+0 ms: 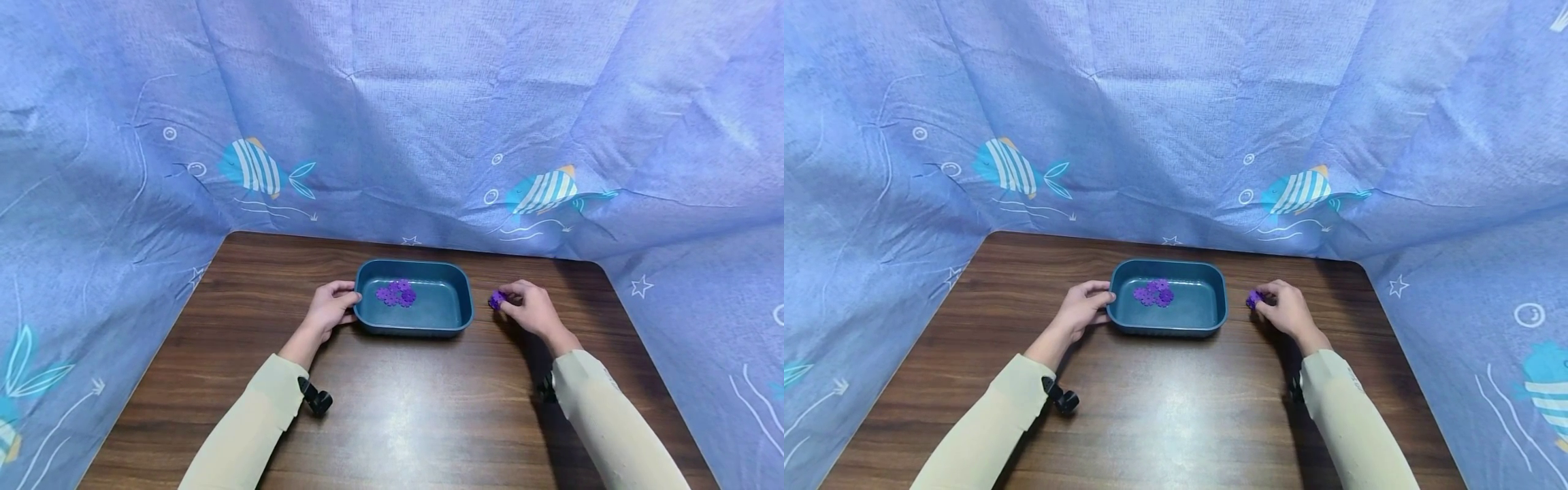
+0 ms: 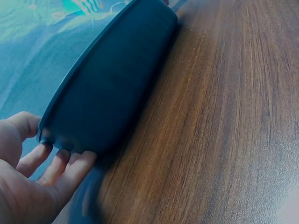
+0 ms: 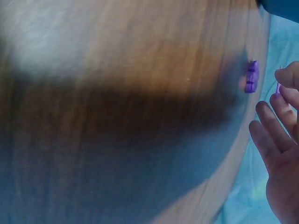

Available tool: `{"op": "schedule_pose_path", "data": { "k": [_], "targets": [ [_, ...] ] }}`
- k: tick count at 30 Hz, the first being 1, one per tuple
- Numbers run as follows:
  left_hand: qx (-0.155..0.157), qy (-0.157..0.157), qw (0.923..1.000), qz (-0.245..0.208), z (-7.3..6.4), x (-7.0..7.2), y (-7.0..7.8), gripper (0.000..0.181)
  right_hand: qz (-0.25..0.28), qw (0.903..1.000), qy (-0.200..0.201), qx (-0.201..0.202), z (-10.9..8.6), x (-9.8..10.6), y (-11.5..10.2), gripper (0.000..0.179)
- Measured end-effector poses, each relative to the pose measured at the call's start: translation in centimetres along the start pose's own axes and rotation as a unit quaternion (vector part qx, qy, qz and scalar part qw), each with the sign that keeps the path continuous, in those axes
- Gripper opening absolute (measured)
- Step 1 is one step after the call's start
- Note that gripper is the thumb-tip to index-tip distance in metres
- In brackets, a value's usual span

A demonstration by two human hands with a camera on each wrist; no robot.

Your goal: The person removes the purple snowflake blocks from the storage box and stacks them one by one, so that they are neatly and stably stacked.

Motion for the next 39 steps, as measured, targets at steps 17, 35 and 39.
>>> {"op": "schedule_pose_path", "data": {
  "k": [17,35,39],
  "targets": [
    [-0.001,0.001,1.0000,0.002,-0.1,-0.1,0.0,0.041,-0.052,0.9987,-0.001,-0.003,-0.9,-1.0,0.3,0.028],
    [0.005,0.004,1.0000,0.004,0.1,0.0,-0.2,0.040,-0.076,0.9971,0.002,-0.008,-0.9,-1.5,0.4,0.030],
    [0.007,0.006,0.9999,0.004,0.0,0.0,-0.1,0.040,-0.079,0.9968,-0.002,-0.015,-0.9,-1.4,0.4,0.030]
  ]
}}
Point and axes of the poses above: each hand's wrist, its own z-axis towards the middle knuckle, its own x-axis out of the back of the hand, y = z × x, the point moved 1 cm from there along z, towards the middle knuckle, and after that the axes turned 1 degree about -z, right-handed, at the moved point
